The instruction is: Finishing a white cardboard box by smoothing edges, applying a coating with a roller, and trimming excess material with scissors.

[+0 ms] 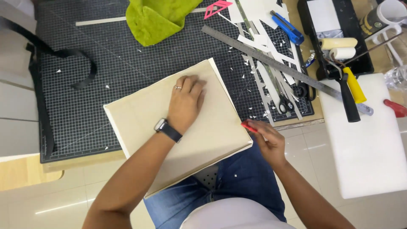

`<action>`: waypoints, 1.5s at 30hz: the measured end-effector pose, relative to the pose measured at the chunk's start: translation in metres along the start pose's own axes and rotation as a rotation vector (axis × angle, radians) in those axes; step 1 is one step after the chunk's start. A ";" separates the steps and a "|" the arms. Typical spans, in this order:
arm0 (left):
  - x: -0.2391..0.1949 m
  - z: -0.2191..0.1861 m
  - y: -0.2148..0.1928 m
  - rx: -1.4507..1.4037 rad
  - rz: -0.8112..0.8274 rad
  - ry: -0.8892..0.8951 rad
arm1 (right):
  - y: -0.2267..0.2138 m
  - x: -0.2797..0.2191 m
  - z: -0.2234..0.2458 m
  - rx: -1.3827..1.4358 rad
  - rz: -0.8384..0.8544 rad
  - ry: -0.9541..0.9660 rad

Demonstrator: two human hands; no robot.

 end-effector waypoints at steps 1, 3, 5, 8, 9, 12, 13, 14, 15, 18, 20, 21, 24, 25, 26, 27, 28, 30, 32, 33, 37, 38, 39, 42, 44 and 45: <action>-0.002 0.004 0.004 0.011 -0.019 -0.020 | 0.006 0.006 0.001 -0.076 0.063 -0.094; -0.007 0.005 0.010 0.017 -0.031 -0.039 | 0.020 0.018 -0.009 -0.155 0.125 -0.180; -0.004 0.008 0.012 0.000 -0.037 -0.068 | 0.037 0.042 -0.022 -0.106 0.123 -0.291; -0.007 0.010 0.016 0.008 -0.034 -0.066 | 0.070 0.095 -0.013 -0.128 0.111 -0.416; -0.005 0.010 0.015 0.010 -0.036 -0.070 | 0.079 0.111 -0.022 -0.125 0.115 -0.418; -0.006 0.011 0.015 0.007 -0.028 -0.081 | 0.104 0.142 -0.039 -0.225 0.122 -0.506; -0.006 0.010 0.015 0.001 -0.019 -0.082 | 0.106 0.148 -0.040 -0.218 0.122 -0.516; -0.003 0.010 0.016 -0.007 -0.012 -0.073 | 0.107 0.157 -0.042 -0.216 0.114 -0.528; -0.001 0.011 0.015 -0.006 -0.013 -0.069 | 0.106 0.159 -0.039 -0.217 0.110 -0.529; -0.006 0.010 0.018 -0.007 0.012 -0.072 | 0.107 0.153 -0.031 -0.241 0.133 -0.525; -0.003 0.012 0.015 -0.002 -0.002 -0.069 | 0.110 0.157 -0.024 -0.241 0.134 -0.532; -0.002 0.011 0.015 -0.001 -0.005 -0.067 | 0.109 0.158 -0.019 -0.242 0.134 -0.535; -0.006 0.010 0.019 -0.003 0.020 -0.074 | 0.100 0.154 -0.009 -0.159 0.145 -0.489; -0.006 0.011 0.022 0.018 0.024 -0.085 | 0.096 0.150 -0.008 -0.158 0.186 -0.473; -0.003 0.014 0.023 0.043 0.020 -0.096 | 0.093 0.151 -0.006 -0.157 0.228 -0.465; -0.005 0.012 0.024 0.039 0.022 -0.093 | 0.080 0.137 -0.001 -0.161 0.227 -0.462; -0.005 0.012 0.025 0.039 0.026 -0.109 | 0.072 0.125 0.001 -0.161 0.288 -0.416; -0.005 0.014 0.027 0.032 0.039 -0.127 | 0.051 0.097 0.013 -0.163 0.352 -0.359; -0.004 0.013 0.025 0.085 -0.012 -0.099 | 0.029 0.068 0.034 -0.202 0.393 -0.338; -0.008 0.011 0.027 0.076 -0.003 -0.097 | 0.018 0.049 0.044 -0.207 0.393 -0.326; -0.005 0.013 0.032 0.114 -0.015 -0.104 | -0.011 0.020 0.077 -0.229 0.483 -0.197; -0.007 0.013 0.033 0.118 -0.030 -0.096 | -0.015 0.016 0.087 -0.238 0.521 -0.173; -0.005 0.007 0.030 0.117 -0.029 -0.095 | -0.019 0.015 0.069 -0.238 0.520 -0.172; 0.003 -0.020 0.022 0.264 -0.093 0.072 | -0.018 0.018 0.036 -0.309 0.477 -0.270; 0.008 -0.041 0.032 0.282 -0.038 0.283 | -0.003 0.030 0.028 -0.392 0.352 -0.321; 0.012 -0.040 0.029 0.281 -0.040 0.285 | -0.001 0.027 0.030 -0.394 0.350 -0.321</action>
Point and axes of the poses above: each hand's wrist, its own x-axis towards the middle knuckle, its own y-axis out of the palm, z = x × y, the point moved 8 cm from there along x, towards the middle knuckle, and after that the axes turned 1 degree about -y, right-handed, at the moved point
